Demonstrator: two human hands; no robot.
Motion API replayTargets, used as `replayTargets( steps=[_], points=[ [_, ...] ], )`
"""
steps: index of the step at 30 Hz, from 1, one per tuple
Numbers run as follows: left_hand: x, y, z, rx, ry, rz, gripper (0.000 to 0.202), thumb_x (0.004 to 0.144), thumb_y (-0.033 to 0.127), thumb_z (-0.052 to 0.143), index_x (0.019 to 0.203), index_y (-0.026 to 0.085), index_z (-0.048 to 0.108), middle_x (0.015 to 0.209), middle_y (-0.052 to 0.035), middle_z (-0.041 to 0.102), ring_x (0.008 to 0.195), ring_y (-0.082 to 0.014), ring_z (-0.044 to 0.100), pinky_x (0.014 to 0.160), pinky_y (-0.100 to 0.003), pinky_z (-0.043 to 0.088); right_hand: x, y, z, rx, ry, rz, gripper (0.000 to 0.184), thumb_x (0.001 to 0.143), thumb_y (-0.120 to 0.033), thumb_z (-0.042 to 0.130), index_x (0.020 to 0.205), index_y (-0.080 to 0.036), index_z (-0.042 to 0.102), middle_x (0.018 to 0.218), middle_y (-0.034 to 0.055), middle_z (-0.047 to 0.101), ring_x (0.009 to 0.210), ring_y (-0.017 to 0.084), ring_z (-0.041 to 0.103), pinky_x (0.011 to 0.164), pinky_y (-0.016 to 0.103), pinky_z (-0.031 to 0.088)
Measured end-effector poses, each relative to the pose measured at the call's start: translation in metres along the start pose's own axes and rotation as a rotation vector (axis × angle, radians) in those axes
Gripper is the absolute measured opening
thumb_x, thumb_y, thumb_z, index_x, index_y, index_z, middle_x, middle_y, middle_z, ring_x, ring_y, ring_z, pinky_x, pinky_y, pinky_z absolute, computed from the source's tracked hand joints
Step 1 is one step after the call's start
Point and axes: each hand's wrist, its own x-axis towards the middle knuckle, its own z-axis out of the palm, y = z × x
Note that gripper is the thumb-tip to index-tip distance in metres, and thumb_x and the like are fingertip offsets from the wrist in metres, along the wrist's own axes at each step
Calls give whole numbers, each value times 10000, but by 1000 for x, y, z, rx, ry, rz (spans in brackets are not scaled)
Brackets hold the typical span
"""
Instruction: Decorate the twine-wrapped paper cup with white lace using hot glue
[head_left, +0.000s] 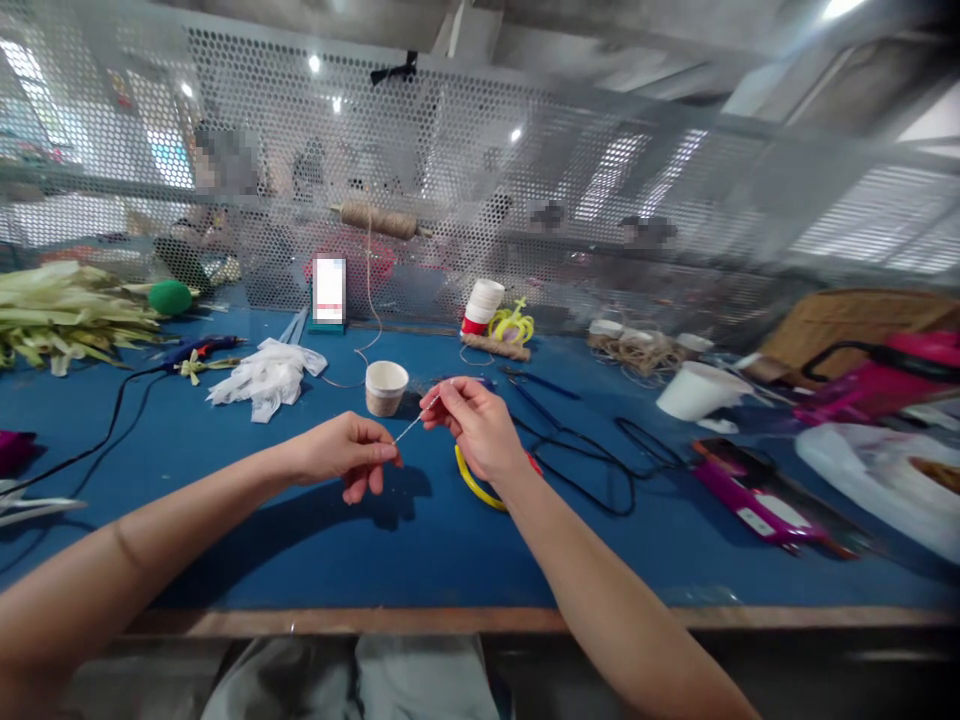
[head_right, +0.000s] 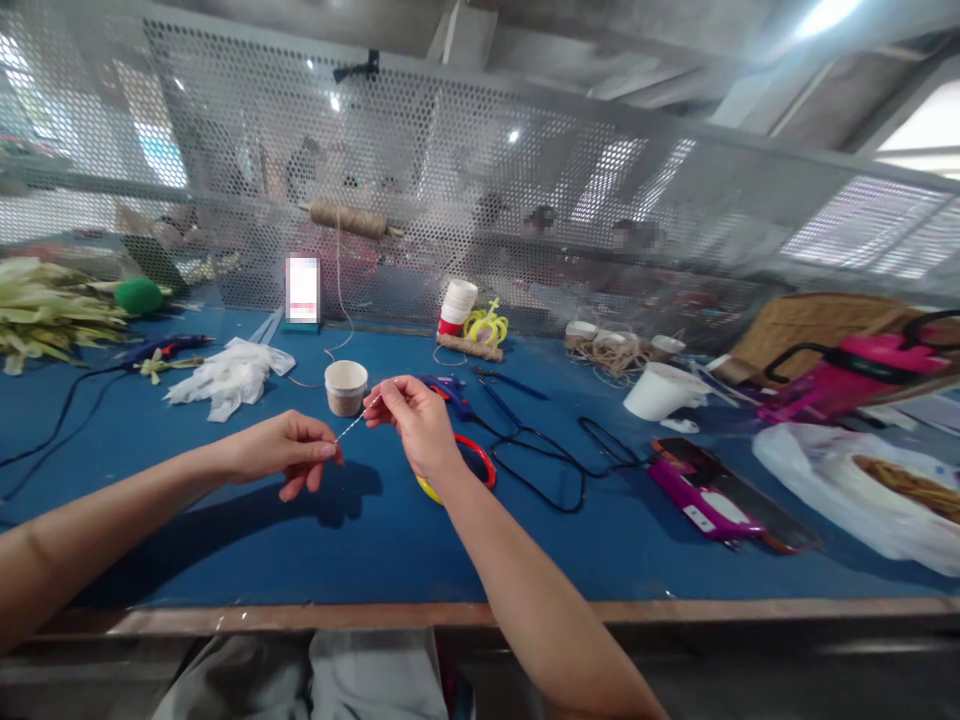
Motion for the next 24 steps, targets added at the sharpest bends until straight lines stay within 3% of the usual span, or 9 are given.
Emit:
replayTargets(
  steps=[6,12,15,18,21,24],
  points=[
    [0,0,-4,9,-40,-22,351,721,467,569,775,120,560,491,30,587,322,-68,494,358,-176,340,4,-3,-5,56,44,28,188,666,-332,687,684,-174,586,638,-11,630,532,82,568,495,206,458],
    [1,3,-2,-141,-111,54,396,693,462,621,874,121,535,668,-32,653,612,-121,617,609,-253,462,-2,-1,0,-30,6,49,216,653,-347,691,652,-172,565,620,-15,616,536,88,552,498,218,442],
    [2,7,8,-329,-32,97,349,722,459,595,818,139,495,577,21,581,438,-58,505,484,-207,408,-9,3,8,-175,-92,-1,188,693,-331,663,658,-170,573,591,-25,576,529,83,512,530,233,432],
    [3,10,16,-301,78,126,310,744,433,575,727,142,471,444,81,430,323,-3,262,352,-146,190,-13,2,10,-283,-164,-52,205,746,-367,602,682,-175,572,596,-16,565,532,94,503,549,252,434],
    [3,12,16,-188,162,164,308,747,434,563,701,149,456,428,83,398,341,-13,275,349,-143,153,-14,-1,9,-344,-185,-64,257,803,-425,506,743,-180,558,616,-3,559,549,112,520,553,267,443],
    [3,11,14,-118,165,162,300,761,437,534,703,157,446,424,86,395,341,-18,284,348,-143,176,-15,-3,7,-469,-222,-103,227,818,-409,489,746,-194,509,627,-8,546,553,110,502,556,258,431]
  ],
)
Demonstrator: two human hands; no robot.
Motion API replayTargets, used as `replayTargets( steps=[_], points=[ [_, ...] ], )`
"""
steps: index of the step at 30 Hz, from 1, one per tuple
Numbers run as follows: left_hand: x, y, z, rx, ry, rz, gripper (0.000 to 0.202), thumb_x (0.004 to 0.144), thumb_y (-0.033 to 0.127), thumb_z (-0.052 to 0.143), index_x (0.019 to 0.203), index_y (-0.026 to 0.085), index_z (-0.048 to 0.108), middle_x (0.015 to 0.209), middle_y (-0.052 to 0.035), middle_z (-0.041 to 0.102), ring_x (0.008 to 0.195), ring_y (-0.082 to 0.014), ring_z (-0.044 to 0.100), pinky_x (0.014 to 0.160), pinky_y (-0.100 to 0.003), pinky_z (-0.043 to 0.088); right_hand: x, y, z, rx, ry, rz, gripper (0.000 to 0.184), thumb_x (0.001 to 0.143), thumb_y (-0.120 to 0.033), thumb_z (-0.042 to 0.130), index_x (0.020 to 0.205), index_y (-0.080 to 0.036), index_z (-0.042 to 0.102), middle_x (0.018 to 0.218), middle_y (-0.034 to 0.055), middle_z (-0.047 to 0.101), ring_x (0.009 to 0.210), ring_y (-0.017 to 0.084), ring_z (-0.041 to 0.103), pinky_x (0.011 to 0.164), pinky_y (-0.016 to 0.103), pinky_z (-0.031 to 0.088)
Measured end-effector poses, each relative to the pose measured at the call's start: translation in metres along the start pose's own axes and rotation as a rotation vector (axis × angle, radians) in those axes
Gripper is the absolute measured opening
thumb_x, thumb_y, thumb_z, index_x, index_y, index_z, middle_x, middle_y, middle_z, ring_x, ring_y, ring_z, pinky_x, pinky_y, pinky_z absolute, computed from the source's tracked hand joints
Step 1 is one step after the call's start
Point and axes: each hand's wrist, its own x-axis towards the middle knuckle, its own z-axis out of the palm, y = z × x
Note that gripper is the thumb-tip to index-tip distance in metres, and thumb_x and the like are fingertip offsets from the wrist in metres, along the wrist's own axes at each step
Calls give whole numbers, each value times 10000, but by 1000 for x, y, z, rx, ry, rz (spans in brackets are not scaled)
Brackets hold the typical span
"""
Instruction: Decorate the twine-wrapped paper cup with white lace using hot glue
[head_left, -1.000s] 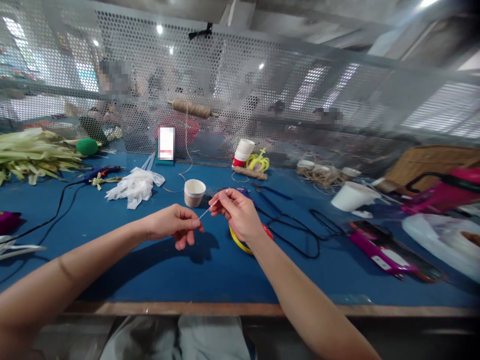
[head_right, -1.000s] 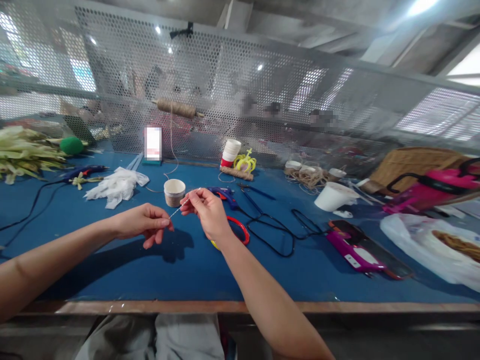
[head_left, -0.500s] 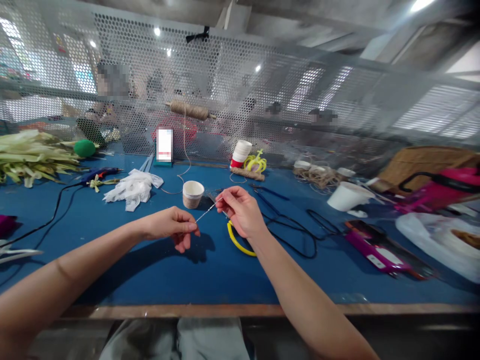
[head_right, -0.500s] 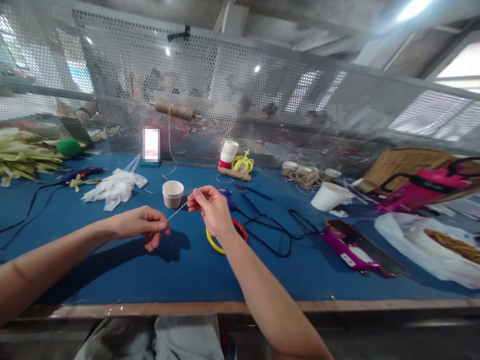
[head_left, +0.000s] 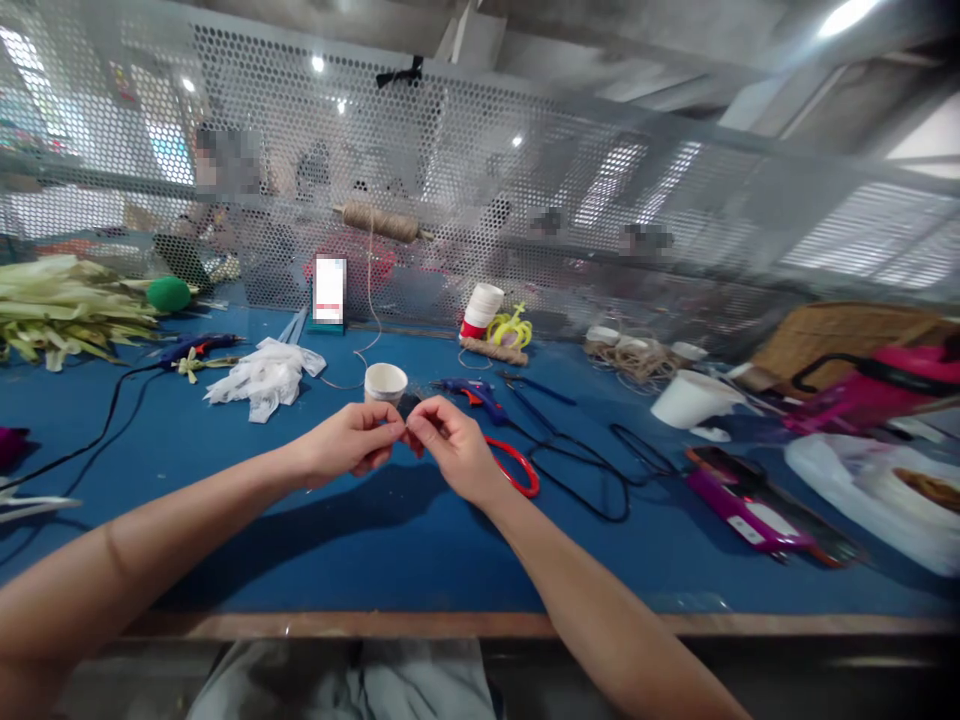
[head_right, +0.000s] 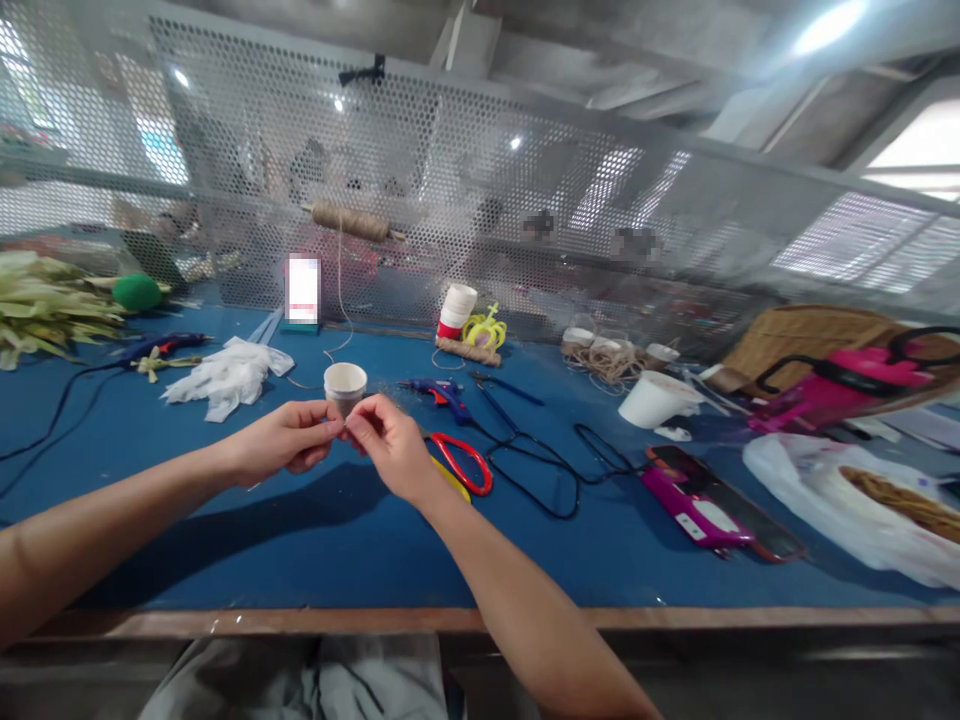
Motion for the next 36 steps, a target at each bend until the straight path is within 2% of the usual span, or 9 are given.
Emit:
replayTargets(
  steps=[3,5,10,17,21,23,28,31,36],
  points=[
    [0,-3,-2,64,-64,-27,284,779,439,497,736,161,455,423,88,405,331,-22,278,346,-147,189,-2,-1,0,-190,-53,-91,193,836,-351,467,719,-198,486,662,2,551,605,118,505,604,260,419],
    [0,-4,-3,112,-65,-24,276,787,434,482,744,162,454,432,86,414,336,-24,286,351,-149,195,-2,-2,0,-242,-74,-109,185,847,-327,441,721,-196,479,676,6,552,629,122,512,619,261,416],
    [-1,-6,-3,310,43,41,248,816,384,432,728,153,456,466,63,457,375,-32,307,385,-158,216,-2,1,2,-207,-57,-1,169,827,-337,468,737,-193,474,620,-18,520,549,103,476,540,236,407],
    [-1,-8,-4,586,173,156,184,818,307,415,738,159,488,510,41,498,455,-68,391,467,-176,293,-1,0,3,-119,-102,133,166,827,-340,453,770,-186,480,660,-8,533,518,93,494,476,218,418],
    [-3,-10,-3,802,246,219,172,830,254,391,761,166,521,516,34,508,459,-81,432,485,-182,314,0,-1,-2,-333,-179,32,204,848,-312,419,706,-178,478,624,-9,524,537,97,473,506,222,379],
    [-3,-11,-5,917,230,273,194,842,238,369,780,168,539,538,22,520,475,-85,448,503,-186,324,1,-2,-5,-429,-239,-36,210,857,-282,401,693,-175,477,616,-7,527,559,102,468,534,227,365],
    [-1,-15,-16,1250,132,463,215,843,227,384,793,174,586,659,-31,566,580,-118,478,523,-210,304,2,-4,-9,-536,-404,-76,218,852,-209,362,655,-177,449,594,-1,527,537,103,459,528,227,341],
    [1,-16,-21,1287,48,524,234,849,226,378,765,175,590,617,-25,539,567,-118,457,529,-220,305,0,-3,-8,-581,-439,-139,228,827,-178,381,603,-181,420,566,-4,508,508,97,428,506,222,317],
    [2,-14,-20,1241,15,582,251,855,263,376,743,173,582,616,-30,539,574,-123,457,590,-235,344,-2,0,-7,-552,-423,-177,259,822,-193,385,565,-182,420,505,-21,476,461,84,389,469,209,295]
  ],
)
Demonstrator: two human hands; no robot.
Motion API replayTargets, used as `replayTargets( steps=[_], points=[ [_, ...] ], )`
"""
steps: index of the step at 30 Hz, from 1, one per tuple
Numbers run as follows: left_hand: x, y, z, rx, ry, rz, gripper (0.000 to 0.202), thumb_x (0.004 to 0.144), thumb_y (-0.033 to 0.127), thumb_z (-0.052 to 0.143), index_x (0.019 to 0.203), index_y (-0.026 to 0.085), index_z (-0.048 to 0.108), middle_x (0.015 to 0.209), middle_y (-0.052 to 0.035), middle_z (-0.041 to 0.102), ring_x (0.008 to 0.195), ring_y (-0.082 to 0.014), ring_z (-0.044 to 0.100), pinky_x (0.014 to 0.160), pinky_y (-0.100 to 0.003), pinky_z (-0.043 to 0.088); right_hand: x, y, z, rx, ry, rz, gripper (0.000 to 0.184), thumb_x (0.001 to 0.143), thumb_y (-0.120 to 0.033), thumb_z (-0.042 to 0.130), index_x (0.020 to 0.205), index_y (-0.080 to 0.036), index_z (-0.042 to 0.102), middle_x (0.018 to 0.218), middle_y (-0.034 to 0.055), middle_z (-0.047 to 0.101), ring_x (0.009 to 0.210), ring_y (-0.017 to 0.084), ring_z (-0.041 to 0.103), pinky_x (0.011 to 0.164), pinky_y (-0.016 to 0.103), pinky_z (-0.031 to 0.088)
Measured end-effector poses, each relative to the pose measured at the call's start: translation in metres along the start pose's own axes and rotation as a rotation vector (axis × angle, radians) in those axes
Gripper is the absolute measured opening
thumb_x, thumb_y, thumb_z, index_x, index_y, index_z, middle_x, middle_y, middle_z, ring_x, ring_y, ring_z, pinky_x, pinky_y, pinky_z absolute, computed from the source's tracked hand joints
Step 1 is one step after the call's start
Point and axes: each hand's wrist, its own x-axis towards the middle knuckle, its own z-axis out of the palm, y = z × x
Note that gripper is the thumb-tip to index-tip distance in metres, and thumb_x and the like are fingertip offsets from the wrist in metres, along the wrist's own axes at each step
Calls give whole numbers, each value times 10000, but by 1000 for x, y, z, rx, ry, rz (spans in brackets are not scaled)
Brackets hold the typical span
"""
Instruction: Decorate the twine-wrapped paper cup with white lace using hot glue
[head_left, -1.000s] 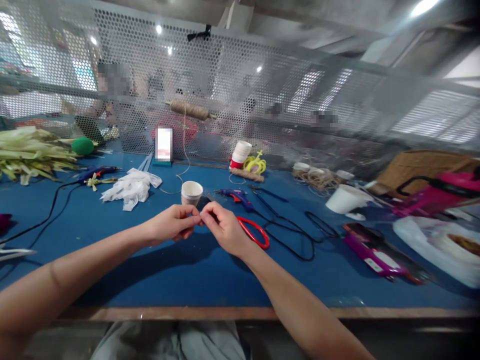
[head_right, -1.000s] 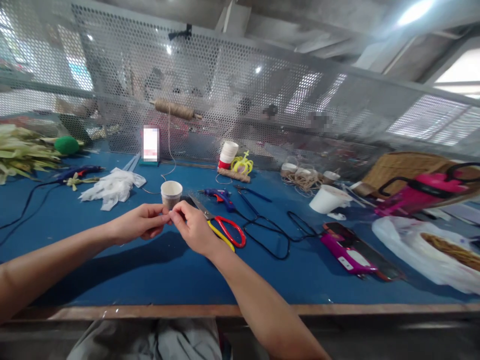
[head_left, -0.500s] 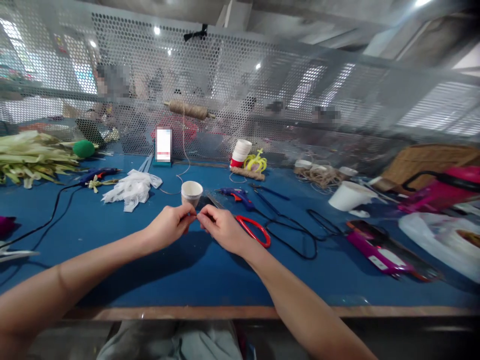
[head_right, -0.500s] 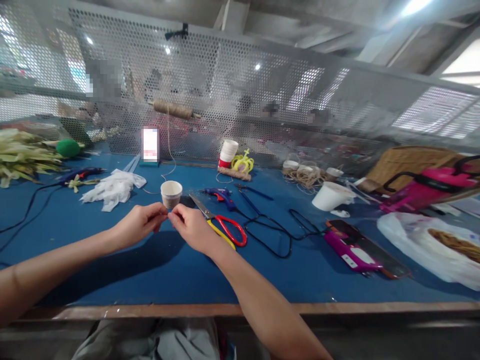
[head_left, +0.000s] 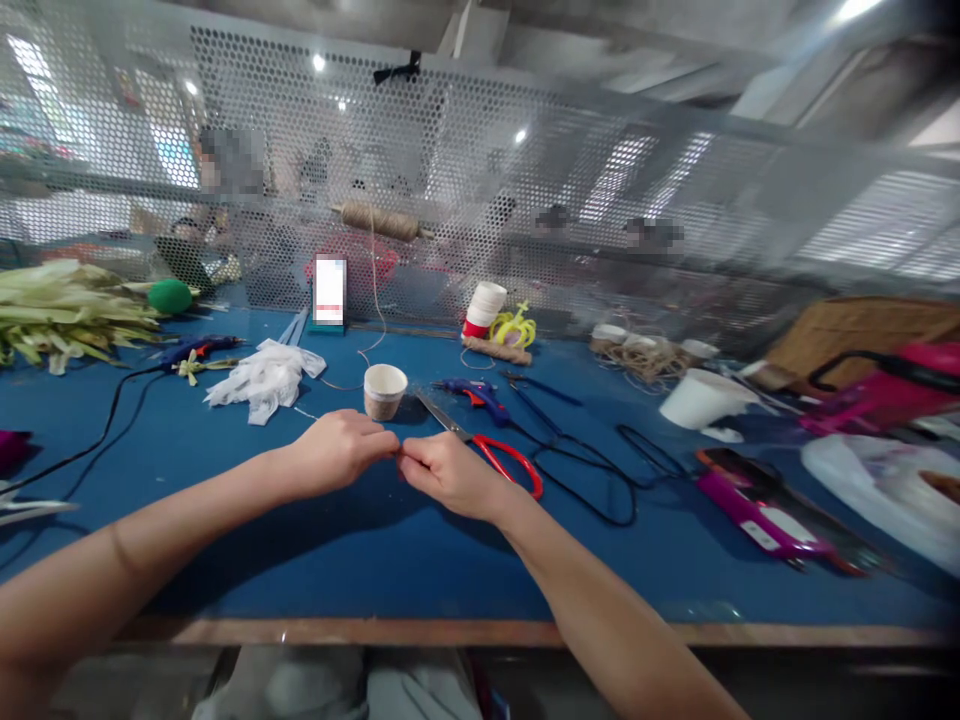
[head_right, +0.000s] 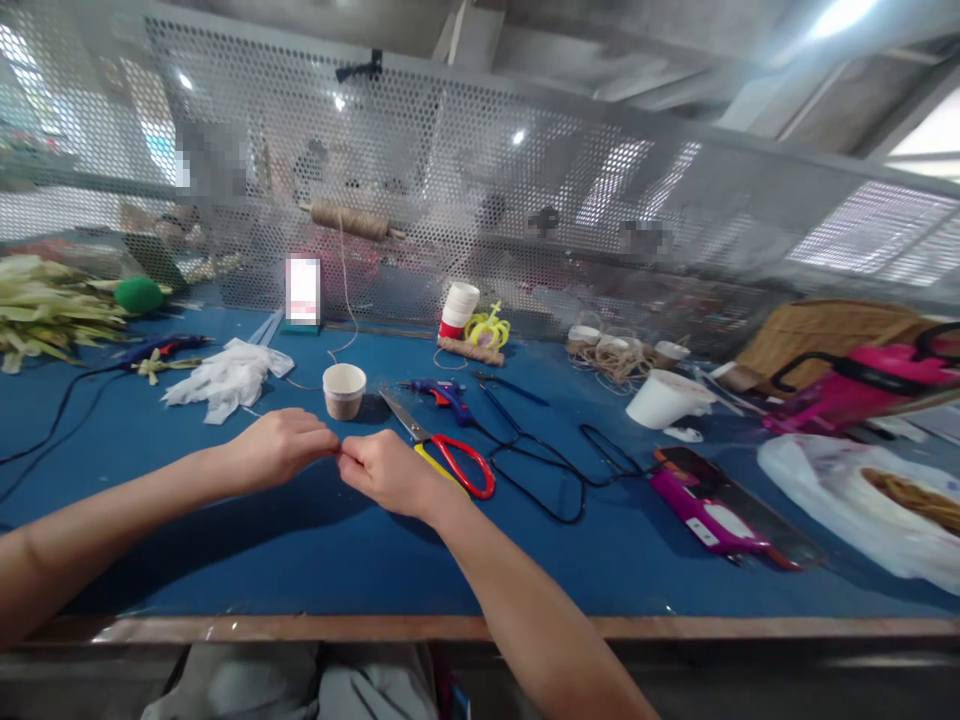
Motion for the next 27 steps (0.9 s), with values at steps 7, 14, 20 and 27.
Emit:
replayTargets(
  steps=[7,14,20,27],
  points=[
    [0,1,-10,-122,-20,-36,195,816,183,397,764,173,585,621,-18,549,556,-108,462,539,-211,305,-1,-3,-2,29,35,23,266,851,-246,388,618,-174,493,517,-17,500,479,89,434,486,205,321],
    [1,5,-15,-150,-87,-59,200,814,162,381,799,159,580,664,-34,578,594,-113,495,561,-203,325,0,-2,-3,-13,105,-103,294,815,-216,421,525,-184,379,495,-40,382,464,78,342,487,215,291],
    [0,7,-18,-225,-105,-71,185,785,132,397,771,163,579,588,-4,561,531,-94,483,534,-185,332,-2,-7,-3,20,74,-62,307,829,-261,411,533,-180,403,496,-35,409,472,79,378,480,208,302],
    [0,6,-20,-133,-128,-183,263,854,213,317,907,148,567,648,-32,602,570,-117,548,559,-205,387,9,68,-73,-278,321,729,290,895,-331,331,856,-156,559,778,48,637,664,130,591,629,232,444]
  ],
)
